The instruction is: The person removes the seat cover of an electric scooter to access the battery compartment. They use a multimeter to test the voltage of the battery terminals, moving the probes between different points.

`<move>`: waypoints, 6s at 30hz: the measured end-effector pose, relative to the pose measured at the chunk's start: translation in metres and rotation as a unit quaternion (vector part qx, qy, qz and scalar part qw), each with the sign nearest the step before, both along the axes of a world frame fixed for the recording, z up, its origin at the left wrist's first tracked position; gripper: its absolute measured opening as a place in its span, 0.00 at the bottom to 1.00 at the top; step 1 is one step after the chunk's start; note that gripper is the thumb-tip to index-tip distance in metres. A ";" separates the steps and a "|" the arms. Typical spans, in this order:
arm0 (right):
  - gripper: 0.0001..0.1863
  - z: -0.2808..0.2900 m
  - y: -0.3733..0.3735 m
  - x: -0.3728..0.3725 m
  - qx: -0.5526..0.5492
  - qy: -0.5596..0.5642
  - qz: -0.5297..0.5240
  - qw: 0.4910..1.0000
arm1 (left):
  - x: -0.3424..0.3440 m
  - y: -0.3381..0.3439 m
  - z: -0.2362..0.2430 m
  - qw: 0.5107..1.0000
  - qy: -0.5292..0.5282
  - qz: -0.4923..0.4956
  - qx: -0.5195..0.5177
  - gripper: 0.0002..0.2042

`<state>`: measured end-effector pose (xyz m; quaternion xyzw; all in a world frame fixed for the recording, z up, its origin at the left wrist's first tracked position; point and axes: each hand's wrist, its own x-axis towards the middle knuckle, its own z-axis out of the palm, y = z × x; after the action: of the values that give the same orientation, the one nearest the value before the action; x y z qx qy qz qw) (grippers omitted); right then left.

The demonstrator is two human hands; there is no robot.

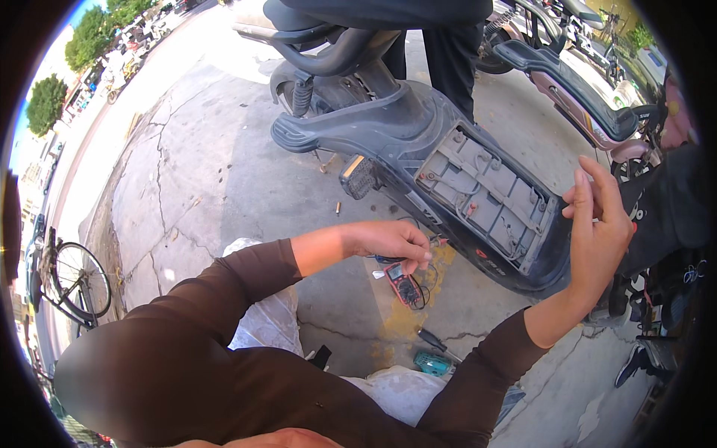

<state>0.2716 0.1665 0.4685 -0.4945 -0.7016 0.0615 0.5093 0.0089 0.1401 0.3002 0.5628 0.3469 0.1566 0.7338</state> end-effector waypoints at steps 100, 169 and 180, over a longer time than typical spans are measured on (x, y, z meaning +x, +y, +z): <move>0.16 -0.119 0.093 0.038 -0.392 -0.263 0.059 0.880 | -0.002 0.001 -0.009 0.999 0.026 -0.026 -0.001 0.10; 0.52 -0.355 -0.042 -0.099 -0.551 -0.416 0.465 0.554 | -0.024 -0.001 -0.016 0.988 0.096 0.065 -0.098 0.09; 0.56 -0.175 -0.001 -0.070 -0.522 0.209 0.622 0.545 | -0.017 -0.005 -0.029 0.981 -0.005 0.154 -0.114 0.15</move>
<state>0.2013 0.1655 0.2935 -0.0856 -0.5513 0.8200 0.1280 -0.0085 0.1355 0.2708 0.4146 0.4417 0.2300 0.7616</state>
